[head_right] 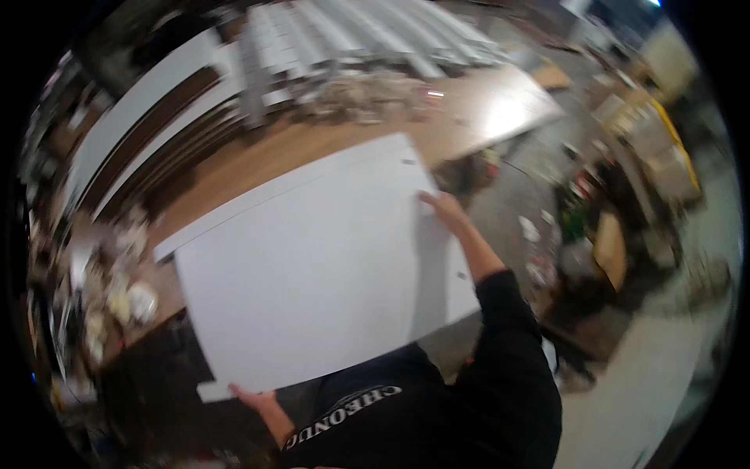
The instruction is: The person applies glue to a wooden panel from a plastic pouch and then fits another wooden component into the glued slot to assemble a piece of furniture.
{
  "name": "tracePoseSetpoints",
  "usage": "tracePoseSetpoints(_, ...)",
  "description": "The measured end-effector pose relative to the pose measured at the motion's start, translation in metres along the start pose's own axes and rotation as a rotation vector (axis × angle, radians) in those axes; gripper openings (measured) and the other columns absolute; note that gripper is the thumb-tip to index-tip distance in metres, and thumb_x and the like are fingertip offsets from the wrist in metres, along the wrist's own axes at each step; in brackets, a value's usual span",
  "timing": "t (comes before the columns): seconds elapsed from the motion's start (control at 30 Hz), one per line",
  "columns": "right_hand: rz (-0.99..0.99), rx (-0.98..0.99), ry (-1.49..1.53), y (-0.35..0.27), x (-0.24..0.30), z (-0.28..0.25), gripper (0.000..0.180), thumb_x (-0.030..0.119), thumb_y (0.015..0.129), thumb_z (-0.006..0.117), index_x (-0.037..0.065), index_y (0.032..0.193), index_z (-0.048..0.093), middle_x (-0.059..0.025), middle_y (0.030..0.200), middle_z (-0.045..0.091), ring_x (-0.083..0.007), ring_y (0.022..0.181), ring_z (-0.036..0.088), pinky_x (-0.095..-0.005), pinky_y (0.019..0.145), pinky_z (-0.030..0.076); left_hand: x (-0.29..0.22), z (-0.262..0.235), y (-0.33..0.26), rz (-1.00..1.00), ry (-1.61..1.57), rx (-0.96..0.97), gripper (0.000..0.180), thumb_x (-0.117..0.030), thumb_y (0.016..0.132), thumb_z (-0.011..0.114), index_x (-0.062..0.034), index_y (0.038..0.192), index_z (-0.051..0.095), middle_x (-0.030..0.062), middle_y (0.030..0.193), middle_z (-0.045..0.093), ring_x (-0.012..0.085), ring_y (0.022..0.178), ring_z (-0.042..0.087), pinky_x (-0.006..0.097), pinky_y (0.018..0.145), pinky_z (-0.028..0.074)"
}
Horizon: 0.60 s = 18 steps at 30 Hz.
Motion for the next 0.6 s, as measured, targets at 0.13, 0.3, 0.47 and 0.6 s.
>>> tracePoseSetpoints(0.13,-0.125,-0.198,0.56,-0.023,0.003,0.0,0.043,0.034,0.082,0.06,0.002,0.111,0.059,-0.0072,0.099,0.062,-0.0192,0.086,0.055,-0.0334,0.075,0.043,0.017,-0.015,0.015,0.037,-0.073,0.167,0.059,-0.047,0.09,0.037,-0.0074,0.133,0.036,0.0098,0.135,0.038,0.0308,0.12,0.037,0.047,0.1,0.029)
tracePoseSetpoints(0.3,-0.216,-0.265,0.503,-0.012,-0.022,-0.027,0.057,0.041,0.087,0.055,-0.001,0.125,0.047,-0.0116,0.124,0.05,-0.0249,0.114,0.046,-0.0377,0.094,0.036,-0.006,-0.014,-0.014,0.116,-0.227,0.267,0.06,-0.051,0.089,0.036,-0.0085,0.132,0.037,0.0094,0.131,0.041,0.0296,0.118,0.04,0.045,0.098,0.032)
tracePoseSetpoints(0.47,-0.818,-0.306,-0.102,-0.024,0.093,-0.029,0.056,0.033,0.089,0.052,0.002,0.134,0.036,-0.0126,0.135,0.04,-0.0253,0.123,0.037,-0.0373,0.1,0.03,-0.062,-0.049,-0.006,0.247,-0.435,0.314,0.061,-0.054,0.089,0.033,-0.0114,0.132,0.037,0.008,0.131,0.042,0.0289,0.117,0.04,0.044,0.098,0.032)
tracePoseSetpoints(0.6,-1.095,0.306,0.467,-0.153,0.259,0.031,0.065,0.034,0.085,0.058,0.002,0.136,0.032,-0.0116,0.133,0.042,-0.0241,0.117,0.043,-0.0365,0.097,0.033,-0.082,-0.129,0.035,0.199,-0.643,0.139,0.063,-0.055,0.089,0.029,-0.0113,0.134,0.034,0.0088,0.133,0.039,0.0291,0.119,0.037,0.044,0.101,0.03)
Point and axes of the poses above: each hand's wrist, its own y-axis towards the middle knuckle, its own z-axis out of the palm, x = y × z, the point moved 5 cm from there along y, towards the middle knuckle
